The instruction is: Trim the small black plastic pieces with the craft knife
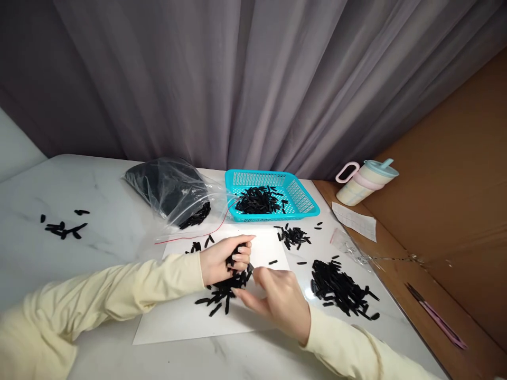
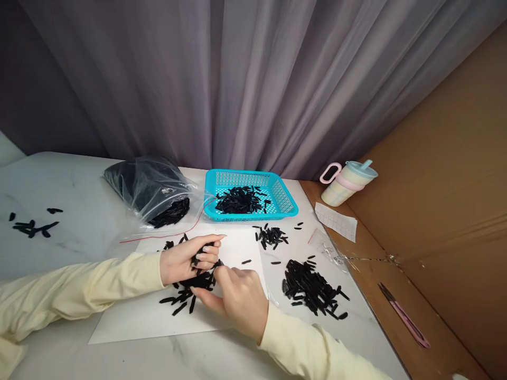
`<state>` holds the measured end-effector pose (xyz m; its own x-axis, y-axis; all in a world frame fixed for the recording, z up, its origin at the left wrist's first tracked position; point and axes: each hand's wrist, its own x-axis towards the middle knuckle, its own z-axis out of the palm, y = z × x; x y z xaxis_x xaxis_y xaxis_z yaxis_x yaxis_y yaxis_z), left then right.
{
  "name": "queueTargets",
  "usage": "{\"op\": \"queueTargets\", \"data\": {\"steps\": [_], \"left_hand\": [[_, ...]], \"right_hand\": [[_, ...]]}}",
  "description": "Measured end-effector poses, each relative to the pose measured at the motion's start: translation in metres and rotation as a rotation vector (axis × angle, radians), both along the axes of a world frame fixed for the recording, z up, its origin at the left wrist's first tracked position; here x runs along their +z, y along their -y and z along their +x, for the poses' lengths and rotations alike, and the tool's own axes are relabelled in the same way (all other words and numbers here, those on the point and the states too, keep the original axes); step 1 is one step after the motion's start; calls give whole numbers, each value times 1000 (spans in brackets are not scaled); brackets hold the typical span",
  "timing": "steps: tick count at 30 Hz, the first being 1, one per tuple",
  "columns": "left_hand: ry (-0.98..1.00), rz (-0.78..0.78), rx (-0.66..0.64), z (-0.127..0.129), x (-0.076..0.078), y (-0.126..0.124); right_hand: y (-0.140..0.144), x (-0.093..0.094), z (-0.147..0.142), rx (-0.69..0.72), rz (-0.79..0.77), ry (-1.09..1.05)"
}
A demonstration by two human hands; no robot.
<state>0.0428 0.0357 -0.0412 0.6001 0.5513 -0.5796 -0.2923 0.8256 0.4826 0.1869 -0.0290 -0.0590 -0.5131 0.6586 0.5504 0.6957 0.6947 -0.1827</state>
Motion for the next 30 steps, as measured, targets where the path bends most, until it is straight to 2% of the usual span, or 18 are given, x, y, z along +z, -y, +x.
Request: {"op": "queueTargets", "data": {"steps": [2,5,7,9,12,16,20,22,25,28,30], "left_hand": [[46,-70,37,8,-7,3],[116,-134,106,12,-14,6],[163,-161,138,11,-15,5],[197,-187,145,10,-16,3],[219,-209,133,8,-15,1],[206,-180,129,7,-11,0],[142,-101,98,4,-10,-2],[108,-43,93,1,-13,-1],[-4,190,61,-6,-20,7],[-313,825,-48,-13,-27,19],[-459,1106,-69,-17,-28,24]], "right_hand": [[2,-3,-8,-4,73,42],[3,-9,-14,-104,130,172],[3,-14,-14,-161,147,229],[3,-20,-13,-161,127,222],[3,-25,-11,-120,77,184],[5,-21,-6,-70,-25,151],[11,-15,2,36,-260,33],[13,-16,7,96,-305,-47],[11,-20,13,146,-194,-102],[8,-23,17,153,-152,-125],[6,-23,20,151,-175,-143]]}}
